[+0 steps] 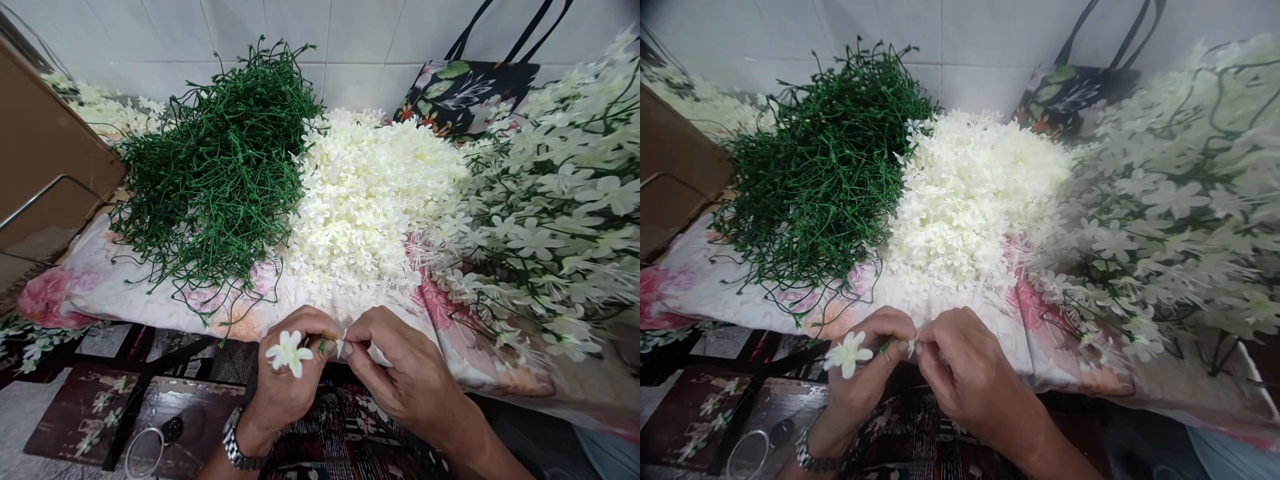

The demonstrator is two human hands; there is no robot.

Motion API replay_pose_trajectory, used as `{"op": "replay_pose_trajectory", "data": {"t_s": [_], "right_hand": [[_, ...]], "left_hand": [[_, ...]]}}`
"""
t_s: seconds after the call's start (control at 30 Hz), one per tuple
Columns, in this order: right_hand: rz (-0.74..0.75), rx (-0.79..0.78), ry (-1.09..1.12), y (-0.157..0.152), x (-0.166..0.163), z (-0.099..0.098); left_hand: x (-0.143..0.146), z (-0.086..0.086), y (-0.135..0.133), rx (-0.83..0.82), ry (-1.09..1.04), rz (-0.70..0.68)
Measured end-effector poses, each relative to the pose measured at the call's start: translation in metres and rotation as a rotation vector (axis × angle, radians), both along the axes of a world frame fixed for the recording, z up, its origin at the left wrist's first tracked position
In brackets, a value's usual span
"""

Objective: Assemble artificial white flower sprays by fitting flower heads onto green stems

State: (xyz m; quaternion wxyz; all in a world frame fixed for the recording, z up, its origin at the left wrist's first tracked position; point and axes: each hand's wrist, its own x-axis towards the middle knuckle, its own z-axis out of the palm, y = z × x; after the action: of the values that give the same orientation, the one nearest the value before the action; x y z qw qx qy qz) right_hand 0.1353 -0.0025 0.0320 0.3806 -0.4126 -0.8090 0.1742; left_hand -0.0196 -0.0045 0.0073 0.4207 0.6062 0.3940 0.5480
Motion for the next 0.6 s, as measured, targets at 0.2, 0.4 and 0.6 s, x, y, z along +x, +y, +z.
{"op": "replay_pose_trajectory", "data": {"t_s": [0.2,0.4,0.6], "right_hand": [[-0.007,0.083,0.024,-0.003,-0.009,-0.002],[-0.053,0.183,0.002,-0.002,-0.012,0.0],[-0.054,0.204,-0.139,-0.002,-0.016,0.009]], "left_hand": [[0.007,-0.002,0.0,-0.298,-0.368,0.046],[0.007,0.006,0.004,-0.476,-0.57,0.071],[0.005,0.003,0.006,-0.51,-0.657,0.067]]}}
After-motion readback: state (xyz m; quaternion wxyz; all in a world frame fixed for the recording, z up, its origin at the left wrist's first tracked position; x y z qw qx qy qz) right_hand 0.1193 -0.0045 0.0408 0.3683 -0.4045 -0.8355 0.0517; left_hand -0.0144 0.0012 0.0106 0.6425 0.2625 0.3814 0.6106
